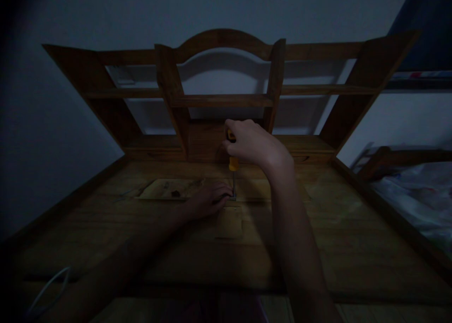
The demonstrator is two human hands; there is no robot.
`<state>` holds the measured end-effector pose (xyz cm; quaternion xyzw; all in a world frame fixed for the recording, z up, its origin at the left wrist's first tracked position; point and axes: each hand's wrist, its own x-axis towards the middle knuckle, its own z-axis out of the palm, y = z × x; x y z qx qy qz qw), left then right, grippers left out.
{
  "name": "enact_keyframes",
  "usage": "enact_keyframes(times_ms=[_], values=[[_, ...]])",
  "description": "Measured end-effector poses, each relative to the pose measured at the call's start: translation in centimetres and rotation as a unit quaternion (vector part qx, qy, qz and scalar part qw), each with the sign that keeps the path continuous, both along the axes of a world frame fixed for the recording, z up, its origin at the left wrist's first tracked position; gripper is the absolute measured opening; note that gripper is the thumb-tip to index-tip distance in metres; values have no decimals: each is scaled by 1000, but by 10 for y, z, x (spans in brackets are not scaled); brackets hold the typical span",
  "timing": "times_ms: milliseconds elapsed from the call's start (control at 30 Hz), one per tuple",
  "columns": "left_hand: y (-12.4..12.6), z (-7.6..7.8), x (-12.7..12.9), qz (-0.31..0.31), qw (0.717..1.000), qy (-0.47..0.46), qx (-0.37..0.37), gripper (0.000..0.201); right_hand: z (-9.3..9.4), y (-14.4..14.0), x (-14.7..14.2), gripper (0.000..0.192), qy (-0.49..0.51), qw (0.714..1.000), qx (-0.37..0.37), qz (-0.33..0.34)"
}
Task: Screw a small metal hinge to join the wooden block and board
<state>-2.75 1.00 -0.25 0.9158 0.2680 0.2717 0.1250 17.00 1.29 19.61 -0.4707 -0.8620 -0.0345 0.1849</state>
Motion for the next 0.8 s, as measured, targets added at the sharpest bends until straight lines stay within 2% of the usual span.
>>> enact_keyframes(times_ms=[167,400,633,800], values=[[1,-2,0,-1,1000,-2,7,21,-1,-1,0,29,-17,1000,8,-19],[1,-2,1,4,1000,0,6,20,-6,2,-3,41,-37,996,32,-80],[2,-2,1,-4,1000,-6,3,20,-4,1,-6,23,-19,999,7,-34],[2,-3,1,1,1000,3,4,21,-3,-1,-7,26,-9,1000,12,-8]])
